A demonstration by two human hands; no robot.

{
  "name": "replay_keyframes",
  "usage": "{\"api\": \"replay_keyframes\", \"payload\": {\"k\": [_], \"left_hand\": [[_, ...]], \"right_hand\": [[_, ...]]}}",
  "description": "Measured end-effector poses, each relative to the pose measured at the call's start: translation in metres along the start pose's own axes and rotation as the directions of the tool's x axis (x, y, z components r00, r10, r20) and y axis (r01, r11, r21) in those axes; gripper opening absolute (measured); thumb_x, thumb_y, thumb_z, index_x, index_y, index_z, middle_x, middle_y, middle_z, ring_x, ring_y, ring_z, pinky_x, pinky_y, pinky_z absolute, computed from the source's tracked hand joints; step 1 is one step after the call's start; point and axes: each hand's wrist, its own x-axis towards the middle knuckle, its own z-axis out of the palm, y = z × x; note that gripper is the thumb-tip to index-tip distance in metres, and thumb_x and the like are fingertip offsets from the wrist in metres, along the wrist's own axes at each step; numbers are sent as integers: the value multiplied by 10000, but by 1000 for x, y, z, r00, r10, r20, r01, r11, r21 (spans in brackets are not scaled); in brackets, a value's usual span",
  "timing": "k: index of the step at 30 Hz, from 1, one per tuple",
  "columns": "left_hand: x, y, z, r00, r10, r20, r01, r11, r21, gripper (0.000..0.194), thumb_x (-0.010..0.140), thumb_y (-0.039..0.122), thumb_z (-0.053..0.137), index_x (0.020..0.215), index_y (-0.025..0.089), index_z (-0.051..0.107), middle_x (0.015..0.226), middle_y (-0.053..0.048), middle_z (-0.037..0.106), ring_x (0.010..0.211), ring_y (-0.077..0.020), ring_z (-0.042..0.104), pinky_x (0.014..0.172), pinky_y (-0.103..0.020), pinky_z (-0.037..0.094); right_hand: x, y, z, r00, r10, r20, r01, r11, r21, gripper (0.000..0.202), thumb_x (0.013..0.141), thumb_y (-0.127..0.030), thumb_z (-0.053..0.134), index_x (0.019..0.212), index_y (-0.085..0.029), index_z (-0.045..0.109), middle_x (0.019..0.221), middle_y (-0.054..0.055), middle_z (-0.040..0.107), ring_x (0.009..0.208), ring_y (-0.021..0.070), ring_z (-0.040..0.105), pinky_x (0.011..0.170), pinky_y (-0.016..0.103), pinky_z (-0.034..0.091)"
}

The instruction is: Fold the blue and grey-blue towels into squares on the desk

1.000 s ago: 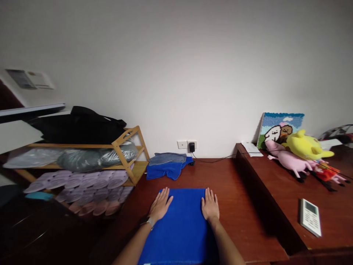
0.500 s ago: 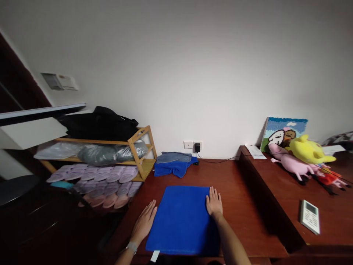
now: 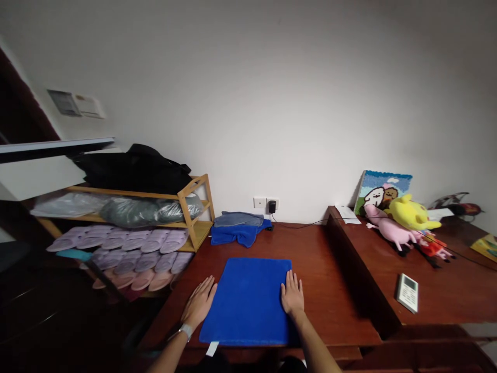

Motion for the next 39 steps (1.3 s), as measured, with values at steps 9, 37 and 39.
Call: {"api": "replay_keyframes", "payload": {"k": [9, 37, 39], "left_hand": [[14, -2, 1, 996, -49, -75, 46, 998, -33, 655, 1023, 520, 244, 1381, 146, 645, 1434, -86, 663, 1372, -240, 580, 1207, -422, 425], [-16, 2, 19, 973, 157, 170, -172, 982, 73, 763, 1034, 617, 242, 1649, 173, 162, 1710, -76, 238, 1574, -226, 242, 1287, -435, 241], [-18, 2, 16, 963, 196, 186, -210, 976, 56, 753, 1036, 608, 248, 1652, 186, 151, 1709, -67, 241, 1570, -216, 254, 1286, -422, 241]], "right_hand": [[-1, -4, -5, 999, -7, -34, 9, 999, 46, 665, 1045, -446, 142, 1647, -163, 156, 1721, 16, 124, 1597, 202, 76, 1295, 426, 42], [1, 1, 3, 1000, -10, -22, 10, 1000, 0, 697, 1044, -479, 106, 1645, -125, 120, 1726, 23, 105, 1599, 204, 62, 1292, 425, 14], [1, 1, 0, 1000, -5, -11, 5, 1000, -12, 692, 1045, -471, 111, 1644, -125, 119, 1726, 21, 104, 1599, 200, 57, 1291, 426, 15]]}}
